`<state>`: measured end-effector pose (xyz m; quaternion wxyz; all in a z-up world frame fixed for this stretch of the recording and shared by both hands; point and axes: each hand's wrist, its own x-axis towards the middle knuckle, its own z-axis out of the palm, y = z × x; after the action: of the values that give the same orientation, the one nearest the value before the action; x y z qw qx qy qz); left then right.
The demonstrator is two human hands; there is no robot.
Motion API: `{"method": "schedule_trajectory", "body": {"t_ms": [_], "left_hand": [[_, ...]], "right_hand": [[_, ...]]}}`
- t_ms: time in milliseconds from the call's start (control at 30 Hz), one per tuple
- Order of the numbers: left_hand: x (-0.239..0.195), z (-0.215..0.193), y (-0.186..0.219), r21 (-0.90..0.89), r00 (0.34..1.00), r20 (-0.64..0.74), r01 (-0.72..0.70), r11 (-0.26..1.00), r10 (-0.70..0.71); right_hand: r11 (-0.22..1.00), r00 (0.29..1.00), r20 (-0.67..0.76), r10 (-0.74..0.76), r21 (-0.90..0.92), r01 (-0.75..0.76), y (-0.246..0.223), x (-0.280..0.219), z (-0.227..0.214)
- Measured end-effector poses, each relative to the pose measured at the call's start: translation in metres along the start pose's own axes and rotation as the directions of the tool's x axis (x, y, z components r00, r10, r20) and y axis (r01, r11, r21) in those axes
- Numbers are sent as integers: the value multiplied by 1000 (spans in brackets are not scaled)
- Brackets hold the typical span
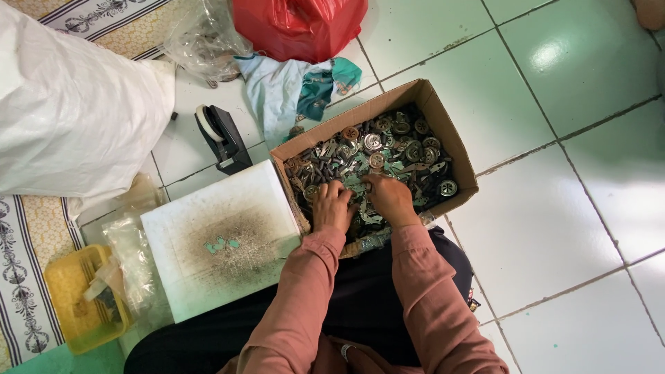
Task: Sorting small metal fasteners from a cardboard box and packaging them into small plastic bags on a tiled floor.
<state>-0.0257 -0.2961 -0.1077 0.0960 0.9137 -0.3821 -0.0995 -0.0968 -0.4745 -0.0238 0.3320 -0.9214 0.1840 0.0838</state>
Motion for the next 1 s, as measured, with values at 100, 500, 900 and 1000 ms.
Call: {"method": "schedule_trajectory", "body": {"t_ms": [100, 500, 900, 1000], "left_hand": [[1, -1, 7, 48, 987, 140, 72, 996, -78], [0, 8, 1, 12, 991, 93, 93, 996, -94], [-16, -58, 35, -143, 943, 83, -310, 940, 323], [-15, -21, 30, -62, 961, 22, -274, 960, 276]], "right_hand": [[989, 999, -22, 23, -146, -26, 9, 2, 9], [960, 976, -134, 173, -200, -197, 17, 4, 16], [965, 979, -90, 183, 209, -161, 21, 3, 9], [974, 991, -24, 133, 189, -126, 9, -7, -8]]}}
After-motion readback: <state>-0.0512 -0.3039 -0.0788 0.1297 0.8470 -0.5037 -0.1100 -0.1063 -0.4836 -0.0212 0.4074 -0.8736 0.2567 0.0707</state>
